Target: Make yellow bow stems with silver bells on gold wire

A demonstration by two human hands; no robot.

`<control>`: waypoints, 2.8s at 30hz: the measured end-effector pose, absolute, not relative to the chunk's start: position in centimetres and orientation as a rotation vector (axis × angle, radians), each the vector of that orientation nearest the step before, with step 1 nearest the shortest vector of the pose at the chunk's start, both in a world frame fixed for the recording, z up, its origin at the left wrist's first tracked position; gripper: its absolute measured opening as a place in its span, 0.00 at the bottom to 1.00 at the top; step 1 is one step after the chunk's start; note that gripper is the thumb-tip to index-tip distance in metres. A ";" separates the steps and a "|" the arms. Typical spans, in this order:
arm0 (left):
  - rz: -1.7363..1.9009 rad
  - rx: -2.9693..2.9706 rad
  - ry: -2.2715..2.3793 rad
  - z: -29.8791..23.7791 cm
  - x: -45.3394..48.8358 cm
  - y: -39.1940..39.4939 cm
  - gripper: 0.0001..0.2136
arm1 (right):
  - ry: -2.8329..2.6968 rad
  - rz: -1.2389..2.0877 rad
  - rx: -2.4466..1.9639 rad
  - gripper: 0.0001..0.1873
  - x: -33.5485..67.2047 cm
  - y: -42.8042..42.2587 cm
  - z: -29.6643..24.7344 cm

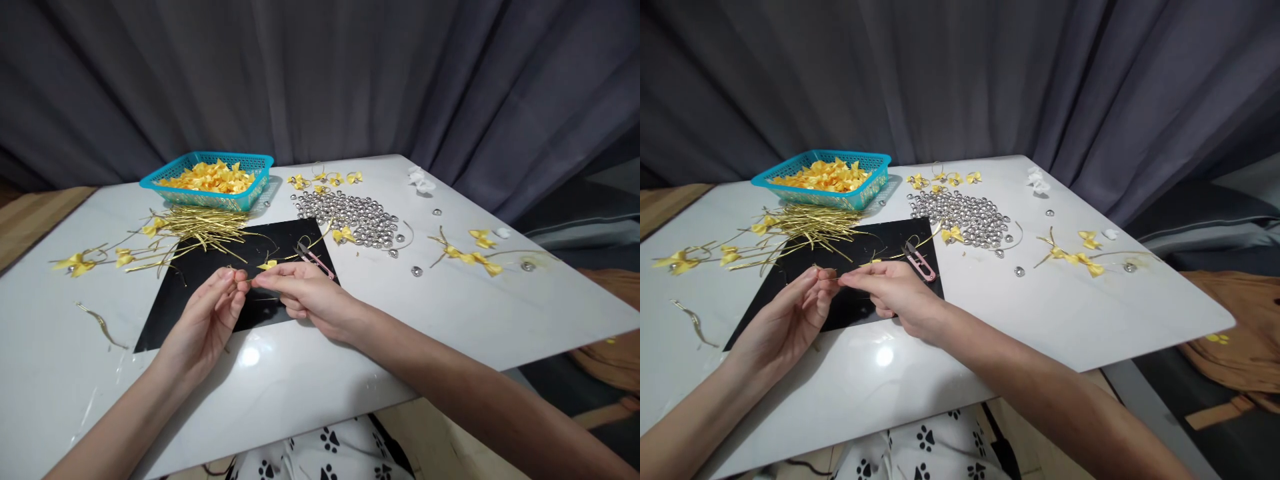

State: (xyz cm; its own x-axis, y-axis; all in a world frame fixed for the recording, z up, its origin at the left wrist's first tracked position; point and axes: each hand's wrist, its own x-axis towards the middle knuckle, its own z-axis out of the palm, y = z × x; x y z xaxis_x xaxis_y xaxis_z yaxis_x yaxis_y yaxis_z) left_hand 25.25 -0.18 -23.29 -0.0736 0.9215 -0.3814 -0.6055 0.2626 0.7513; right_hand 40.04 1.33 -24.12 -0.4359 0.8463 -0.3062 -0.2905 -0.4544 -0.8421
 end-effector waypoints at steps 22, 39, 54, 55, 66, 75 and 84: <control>1.317 0.211 0.807 -22.4 24.3 -0.1 0.17 | -1.165 1.907 -1.083 0.02 40.7 1.8 -24.1; 1.298 0.146 0.848 -22.1 24.6 -0.2 0.17 | -1.210 1.877 -0.803 0.19 40.3 1.5 -23.9; 1.265 0.159 0.981 -22.4 24.9 -0.1 0.15 | -1.458 1.726 -1.073 0.04 39.9 1.5 -24.2; 1.269 0.156 0.989 -22.4 24.9 -0.1 0.15 | -1.465 1.713 -1.072 0.02 39.9 1.6 -24.2; 1.358 0.216 1.109 -22.0 23.8 0.2 0.15 | -1.549 1.345 -1.125 0.05 40.7 2.5 -24.7; 1.206 1.394 1.330 -22.9 24.0 -0.2 0.12 | -1.766 1.231 -1.121 0.05 40.8 2.0 -23.9; 0.996 1.325 1.457 -23.2 24.2 -0.3 0.10 | -1.814 1.267 -1.149 0.06 41.0 2.2 -23.6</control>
State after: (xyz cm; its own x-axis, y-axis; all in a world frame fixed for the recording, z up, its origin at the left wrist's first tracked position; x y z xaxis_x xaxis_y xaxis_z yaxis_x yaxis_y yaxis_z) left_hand 24.20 -0.34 -23.24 -0.0193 0.9949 -0.0988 0.2688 0.1004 0.9579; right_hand 41.02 2.22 -23.61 -0.4153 0.9095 0.0188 0.2955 0.1544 -0.9428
